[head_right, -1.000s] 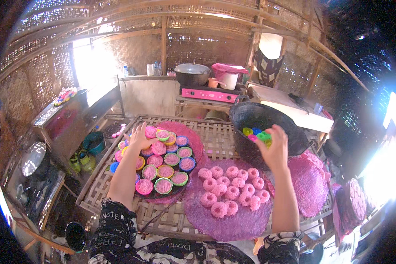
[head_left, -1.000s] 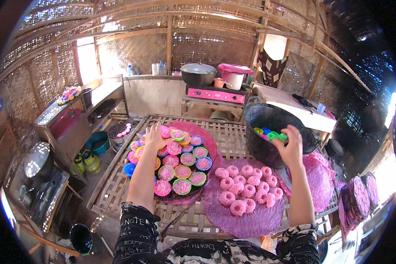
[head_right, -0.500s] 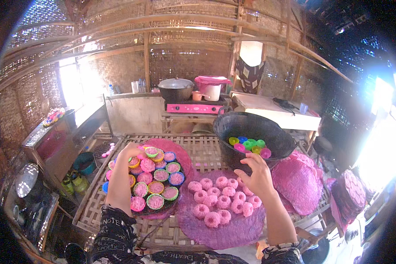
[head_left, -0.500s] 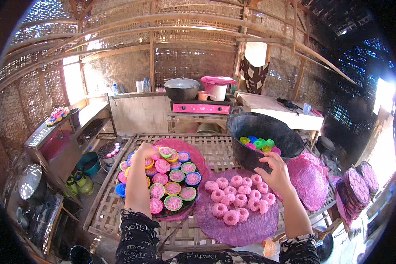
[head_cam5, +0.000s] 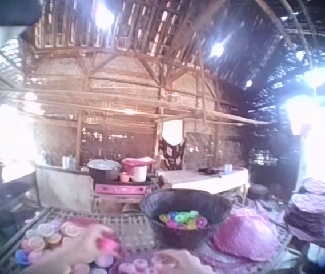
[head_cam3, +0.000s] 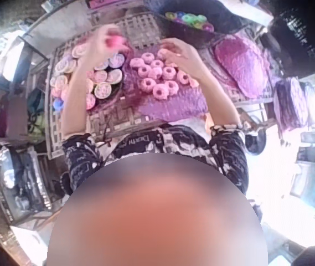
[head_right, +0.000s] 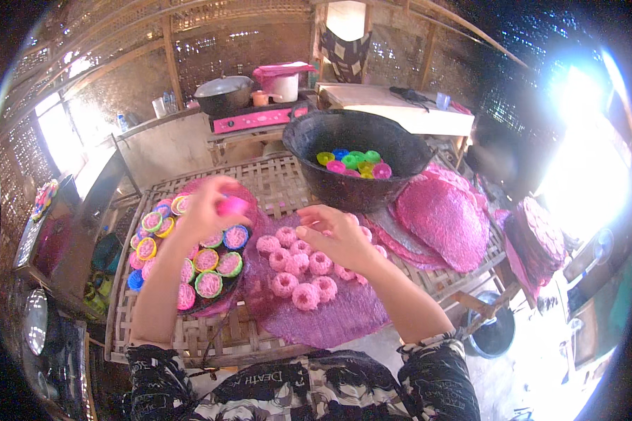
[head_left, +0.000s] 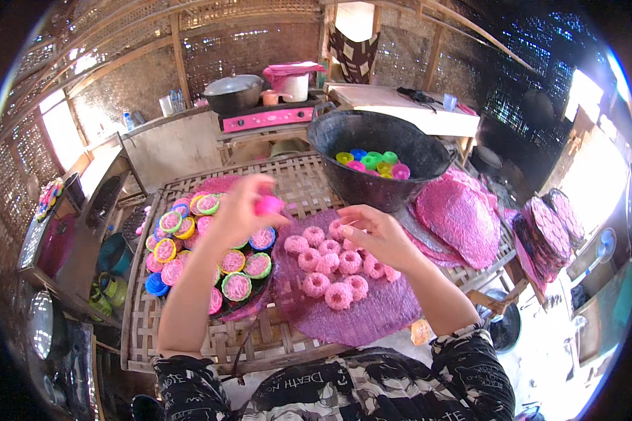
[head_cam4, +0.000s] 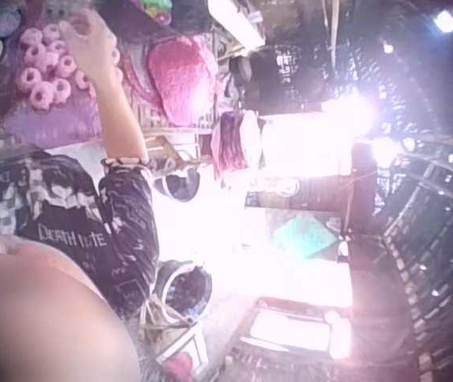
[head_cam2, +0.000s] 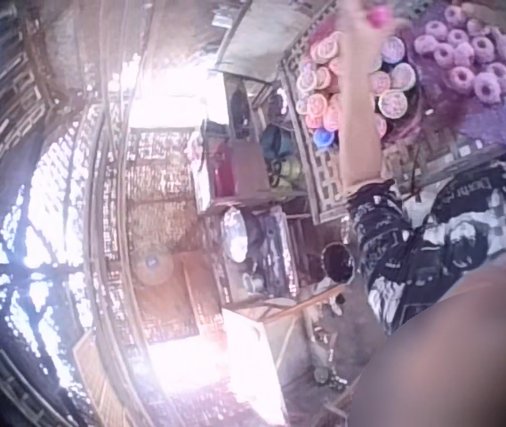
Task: The person assembles pink doughnut-shaped items into colorful plastic cups arranged on a woven tray. They pick up the doughnut items and place them into the cups, then move the tray to a lower area and continue filling the cups with the doughnut items.
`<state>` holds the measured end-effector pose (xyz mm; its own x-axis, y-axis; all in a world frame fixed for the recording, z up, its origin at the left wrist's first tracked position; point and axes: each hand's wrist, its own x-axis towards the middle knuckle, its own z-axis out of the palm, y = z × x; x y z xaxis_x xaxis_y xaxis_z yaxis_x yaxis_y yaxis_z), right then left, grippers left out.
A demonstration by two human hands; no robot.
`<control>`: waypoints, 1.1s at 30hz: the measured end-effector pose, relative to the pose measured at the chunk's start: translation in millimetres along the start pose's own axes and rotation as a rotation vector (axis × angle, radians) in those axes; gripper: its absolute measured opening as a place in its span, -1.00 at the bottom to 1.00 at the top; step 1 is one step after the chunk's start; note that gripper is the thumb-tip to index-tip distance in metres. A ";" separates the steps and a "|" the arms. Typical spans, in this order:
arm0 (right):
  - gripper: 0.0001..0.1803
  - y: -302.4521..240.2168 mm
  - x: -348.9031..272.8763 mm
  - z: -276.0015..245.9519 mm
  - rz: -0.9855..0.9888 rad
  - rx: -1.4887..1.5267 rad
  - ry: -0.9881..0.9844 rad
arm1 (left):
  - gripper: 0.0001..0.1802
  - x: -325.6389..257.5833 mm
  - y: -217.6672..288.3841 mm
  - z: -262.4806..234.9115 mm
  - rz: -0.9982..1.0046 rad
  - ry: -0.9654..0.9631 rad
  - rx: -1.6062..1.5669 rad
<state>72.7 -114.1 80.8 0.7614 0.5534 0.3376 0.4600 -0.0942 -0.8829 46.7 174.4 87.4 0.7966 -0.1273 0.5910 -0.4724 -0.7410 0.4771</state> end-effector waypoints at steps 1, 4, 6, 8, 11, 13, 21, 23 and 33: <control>-0.54 4.5 -3.0 0.2 0.040 0.040 -0.024 | -0.17 -1.9 24.2 25.5 0.149 -0.031 -0.090; -0.42 17.7 -13.5 -10.5 0.182 -0.154 -0.159 | 0.02 -11.6 74.8 92.6 0.406 -0.211 -0.222; -0.40 25.1 -27.5 -22.0 0.012 -0.259 -0.285 | 0.07 -18.2 86.7 118.9 0.412 -0.319 -0.313; -0.39 32.5 -41.4 -24.3 -0.119 -0.284 -0.263 | 0.09 -21.4 90.3 135.6 0.452 -0.388 -0.269; -0.35 39.0 -50.7 -28.7 0.275 -0.044 -0.387 | 0.13 -18.3 93.9 148.8 0.515 -0.528 -0.182; -0.32 40.4 -53.8 -29.5 0.100 -0.211 -0.336 | 0.09 -15.7 93.0 145.4 0.541 -0.519 -0.247; -0.26 25.8 -25.4 -72.3 -0.101 -0.471 0.202 | -0.26 -21.2 -15.3 20.7 0.159 0.039 0.190; -0.36 18.6 5.5 -86.0 -0.358 -0.653 0.466 | -0.31 -31.9 -56.8 -21.9 0.010 0.247 0.359; -0.52 -0.4 150.2 31.9 -0.632 -0.720 0.238 | 0.18 -111.1 -166.3 -132.8 -0.671 0.011 0.490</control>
<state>172.3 -4.6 121.5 0.3158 0.5022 0.8050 0.9217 -0.3637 -0.1347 -13.3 399.4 28.8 0.8456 0.4488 0.2892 0.3220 -0.8607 0.3943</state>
